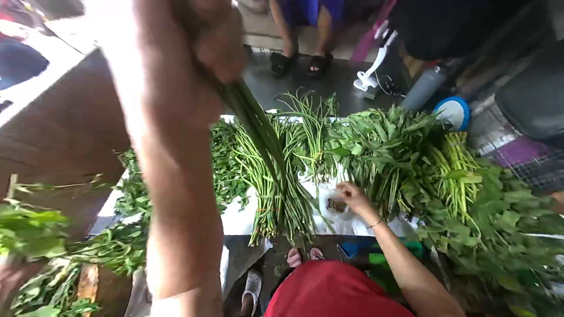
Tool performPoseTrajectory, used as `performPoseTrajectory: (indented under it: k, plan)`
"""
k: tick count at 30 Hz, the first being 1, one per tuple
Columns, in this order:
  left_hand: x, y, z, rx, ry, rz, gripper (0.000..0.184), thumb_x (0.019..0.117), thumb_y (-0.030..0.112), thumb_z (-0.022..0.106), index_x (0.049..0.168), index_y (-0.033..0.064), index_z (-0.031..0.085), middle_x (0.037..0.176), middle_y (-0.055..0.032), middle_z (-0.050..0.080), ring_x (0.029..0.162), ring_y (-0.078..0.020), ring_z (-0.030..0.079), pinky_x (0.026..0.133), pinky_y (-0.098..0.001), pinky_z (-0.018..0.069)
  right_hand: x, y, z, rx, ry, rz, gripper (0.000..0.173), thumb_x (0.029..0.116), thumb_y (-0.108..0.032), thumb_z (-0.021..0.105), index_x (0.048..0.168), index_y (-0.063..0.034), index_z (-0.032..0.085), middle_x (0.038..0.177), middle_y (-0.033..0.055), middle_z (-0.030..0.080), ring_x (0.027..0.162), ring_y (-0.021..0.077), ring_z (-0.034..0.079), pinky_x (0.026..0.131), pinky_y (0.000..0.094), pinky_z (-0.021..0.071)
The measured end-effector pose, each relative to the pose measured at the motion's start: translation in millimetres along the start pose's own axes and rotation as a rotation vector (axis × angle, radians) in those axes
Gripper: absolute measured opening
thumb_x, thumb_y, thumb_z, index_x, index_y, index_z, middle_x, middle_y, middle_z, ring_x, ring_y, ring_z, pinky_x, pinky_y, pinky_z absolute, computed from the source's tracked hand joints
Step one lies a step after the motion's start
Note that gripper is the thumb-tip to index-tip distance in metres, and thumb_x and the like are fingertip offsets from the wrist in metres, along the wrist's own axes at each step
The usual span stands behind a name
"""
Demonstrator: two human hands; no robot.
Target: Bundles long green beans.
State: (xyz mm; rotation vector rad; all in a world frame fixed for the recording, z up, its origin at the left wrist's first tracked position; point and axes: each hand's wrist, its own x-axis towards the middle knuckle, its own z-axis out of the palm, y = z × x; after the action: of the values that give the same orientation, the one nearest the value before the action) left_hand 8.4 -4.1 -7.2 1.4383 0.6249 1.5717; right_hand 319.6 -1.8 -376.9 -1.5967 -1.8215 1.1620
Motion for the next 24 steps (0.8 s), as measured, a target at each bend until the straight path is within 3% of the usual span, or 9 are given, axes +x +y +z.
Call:
performPoseTrajectory:
  k: [2,6,8,10,13,15,18,20,24]
  plan:
    - [-18,-26,2,-0.030,-0.094,-0.075,0.046,0.1117,0.032,0.018,0.080,0.0198,0.050,0.058,0.0088,0.050,0.043,-0.0004,0.043,0.039,-0.0144,0.0388,-3,-13,-3,0.322,0.106,-0.039,0.041,0.0980,-0.005,0.059,0.138,0.0032,0.055,0.093,0.0138,0.070,0.082,0.0192,0.070,0.081,0.0374,0.0603]
    - [-71,-117,-12,-0.267,-0.181,-0.397,0.043,0.0930,0.062,0.063,0.084,0.0197,0.061,0.060,0.0080,0.052,0.042,-0.0011,0.047,0.040,-0.0170,0.0427,-7,-67,-19,0.902,0.091,-0.007,0.029,0.1067,-0.009,0.040,0.124,0.0026,0.060,0.097,0.0095,0.072,0.083,0.0183,0.071,0.072,0.0340,0.0610]
    - [-96,-153,-9,-0.332,-0.186,-0.512,0.039,0.0898,0.058,0.069,0.083,0.0199,0.063,0.063,0.0094,0.055,0.046,0.0002,0.048,0.042,-0.0161,0.0431,-13,-100,-31,0.860,0.015,-0.088,0.035,0.1072,-0.014,0.036,0.126,-0.0001,0.062,0.112,0.0077,0.073,0.086,0.0142,0.071,0.068,0.0274,0.0586]
    - [-118,-174,-1,-0.378,-0.183,-0.575,0.032,0.0961,0.049,0.064,0.086,0.0189,0.061,0.066,0.0092,0.056,0.047,-0.0001,0.049,0.044,-0.0166,0.0441,-17,-132,-42,0.734,-0.022,-0.269,0.037,0.1059,-0.015,0.038,0.128,0.0002,0.064,0.120,0.0078,0.072,0.087,0.0124,0.070,0.066,0.0258,0.0570]
    - [-141,-188,12,-0.415,-0.233,-0.606,0.031,0.0972,0.050,0.062,0.089,0.0196,0.062,0.068,0.0096,0.058,0.049,0.0003,0.050,0.045,-0.0163,0.0441,-18,-170,-46,0.562,0.030,-0.518,0.034,0.1030,-0.015,0.052,0.130,0.0027,0.065,0.120,0.0087,0.072,0.086,0.0097,0.069,0.069,0.0253,0.0574]
    - [-148,-194,17,-0.460,-0.305,-0.587,0.036,0.0955,0.054,0.064,0.089,0.0190,0.064,0.067,0.0096,0.059,0.049,0.0009,0.052,0.045,-0.0155,0.0443,-12,-184,-42,0.489,0.017,-0.629,0.054,0.0959,-0.035,0.068,0.133,0.0037,0.062,0.121,0.0078,0.070,0.095,0.0089,0.067,0.080,0.0262,0.0575]
    - [-151,-194,25,-0.476,-0.358,-0.570,0.033,0.0999,0.049,0.060,0.090,0.0176,0.062,0.066,0.0090,0.058,0.049,0.0003,0.053,0.047,-0.0159,0.0453,-2,-193,-33,0.466,-0.137,-0.674,0.087,0.0816,-0.066,0.072,0.134,0.0033,0.061,0.124,0.0076,0.067,0.110,0.0096,0.064,0.095,0.0286,0.0541]
    - [-151,-191,28,-0.444,-0.357,-0.570,0.029,0.1000,0.045,0.061,0.087,0.0187,0.063,0.064,0.0103,0.058,0.049,0.0010,0.052,0.047,-0.0158,0.0447,0,-194,-25,0.517,-0.193,-0.690,0.075,0.0836,-0.058,0.075,0.127,0.0028,0.065,0.123,0.0070,0.068,0.112,0.0098,0.063,0.099,0.0290,0.0520]
    - [-152,-193,27,-0.401,-0.337,-0.546,0.018,0.0972,0.034,0.068,0.088,0.0200,0.063,0.063,0.0101,0.055,0.049,0.0006,0.049,0.046,-0.0162,0.0428,-6,-199,-21,0.475,-0.060,-0.649,0.029,0.0906,-0.021,0.071,0.112,-0.0021,0.074,0.117,0.0049,0.069,0.107,0.0077,0.064,0.094,0.0255,0.0538]
